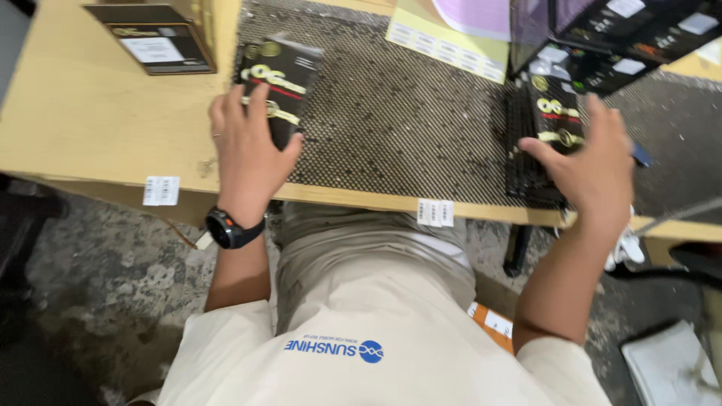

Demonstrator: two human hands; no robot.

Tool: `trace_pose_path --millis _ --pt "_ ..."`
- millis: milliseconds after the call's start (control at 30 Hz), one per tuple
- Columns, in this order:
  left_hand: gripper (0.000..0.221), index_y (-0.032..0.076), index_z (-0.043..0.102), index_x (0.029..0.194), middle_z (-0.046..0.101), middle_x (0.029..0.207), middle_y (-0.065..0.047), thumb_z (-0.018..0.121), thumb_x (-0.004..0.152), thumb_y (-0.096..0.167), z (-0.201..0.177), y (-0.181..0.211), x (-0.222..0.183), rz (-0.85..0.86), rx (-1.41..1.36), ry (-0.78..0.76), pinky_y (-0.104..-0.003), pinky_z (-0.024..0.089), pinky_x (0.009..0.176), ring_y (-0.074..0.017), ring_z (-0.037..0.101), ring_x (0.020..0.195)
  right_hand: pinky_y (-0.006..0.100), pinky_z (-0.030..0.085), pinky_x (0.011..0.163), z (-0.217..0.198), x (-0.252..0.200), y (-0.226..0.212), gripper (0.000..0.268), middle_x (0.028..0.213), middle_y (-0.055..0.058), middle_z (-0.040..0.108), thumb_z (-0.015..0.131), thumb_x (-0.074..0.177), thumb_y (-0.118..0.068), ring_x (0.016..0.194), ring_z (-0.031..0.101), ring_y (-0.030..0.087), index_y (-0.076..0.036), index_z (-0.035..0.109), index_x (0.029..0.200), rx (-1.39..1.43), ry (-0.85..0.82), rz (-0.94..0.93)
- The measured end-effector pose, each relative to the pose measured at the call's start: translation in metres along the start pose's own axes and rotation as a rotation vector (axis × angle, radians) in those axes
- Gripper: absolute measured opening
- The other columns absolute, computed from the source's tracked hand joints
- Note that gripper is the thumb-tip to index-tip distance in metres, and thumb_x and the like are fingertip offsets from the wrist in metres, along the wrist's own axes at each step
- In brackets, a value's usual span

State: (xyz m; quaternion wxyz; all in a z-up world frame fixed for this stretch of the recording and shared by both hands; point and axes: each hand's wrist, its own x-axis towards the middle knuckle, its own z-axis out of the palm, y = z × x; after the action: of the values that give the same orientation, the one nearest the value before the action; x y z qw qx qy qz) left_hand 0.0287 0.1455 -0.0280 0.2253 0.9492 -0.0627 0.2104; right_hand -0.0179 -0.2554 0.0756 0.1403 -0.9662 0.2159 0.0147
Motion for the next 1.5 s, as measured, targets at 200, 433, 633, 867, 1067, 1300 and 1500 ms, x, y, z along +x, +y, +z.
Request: trace_pose_path --millis 200,433,633,867,1067,1300,1500 --pt "0.084 0.02 0.043 0.153 0.041 0.158 -0.013 0.084 0.08 0.03 -0.002 0.033 -0.009 0.237 -0.21 -0.117 -0.064 0.031 0.114 -0.0412 0.028 0.143 0.039 0.044 0.094 0.054 -0.039 0.039 0.02 0.127 0.022 0.056 0.068 0.108 0.004 0.098 0.053 0.028 0.006 0.062 0.127 0.58 0.446 -0.718" --pt "0.056 0.026 0.051 0.15 0.043 0.161 0.0 0.07 0.097 0.026 0.016 0.083 -0.035 0.975 -0.282 -0.059 -0.047 0.033 0.111 -0.0215 0.048 0.137 0.032 0.064 0.063 0.149 -0.063 0.06 0.083 0.139 0.021 0.052 0.058 0.104 -0.054 0.094 0.065 0.025 0.004 0.028 0.156 1.594 -0.414 -0.578" --pt "0.086 0.033 0.044 0.156 0.034 0.165 0.008 0.092 0.085 0.038 0.007 0.089 -0.032 1.015 -0.164 -0.131 -0.045 0.036 0.109 -0.0239 0.046 0.131 0.049 0.051 0.106 0.146 -0.063 0.09 0.07 0.147 0.019 0.054 0.052 0.097 -0.046 0.131 0.056 0.032 0.0 0.042 0.15 1.47 -0.309 -0.233" --pt "0.082 0.037 0.044 0.152 0.036 0.167 0.008 0.088 0.083 0.029 0.01 0.057 -0.014 0.825 -0.286 -0.226 -0.054 0.034 0.111 -0.029 0.046 0.14 0.06 0.066 0.045 0.078 -0.05 0.112 0.029 0.116 0.015 0.082 0.07 0.09 -0.025 0.088 0.082 0.04 -0.017 0.071 0.118 1.547 0.517 0.57" --pt "0.072 0.02 0.053 0.148 0.032 0.164 -0.008 0.081 0.084 0.037 0.005 0.049 -0.008 0.437 -0.144 -0.26 -0.061 0.019 0.117 -0.0368 0.029 0.147 0.033 0.042 0.041 0.066 -0.075 0.108 0.074 0.116 0.009 0.071 0.074 0.072 -0.068 0.08 0.067 0.028 -0.019 0.068 0.128 1.617 0.478 0.019" --pt "0.085 0.009 0.043 0.152 0.049 0.157 -0.014 0.083 0.085 0.043 0.004 0.1 -0.046 0.487 -1.028 -0.369 -0.043 0.041 0.127 -0.0272 0.054 0.144 0.046 0.051 0.03 0.114 -0.049 0.132 0.026 0.082 0.011 0.057 0.068 0.094 -0.035 0.052 0.06 0.03 -0.01 0.063 0.1 1.378 0.521 0.261" --pt "0.042 0.006 0.068 0.13 0.076 0.113 -0.003 0.076 0.093 0.023 0.036 0.125 -0.068 0.243 -1.329 -0.578 -0.021 0.055 0.078 -0.0056 0.067 0.096 0.027 0.062 0.036 0.098 -0.039 0.08 0.061 0.107 0.014 0.07 0.077 0.097 -0.04 0.075 0.075 0.025 0.002 0.056 0.137 1.693 -0.228 -0.437"
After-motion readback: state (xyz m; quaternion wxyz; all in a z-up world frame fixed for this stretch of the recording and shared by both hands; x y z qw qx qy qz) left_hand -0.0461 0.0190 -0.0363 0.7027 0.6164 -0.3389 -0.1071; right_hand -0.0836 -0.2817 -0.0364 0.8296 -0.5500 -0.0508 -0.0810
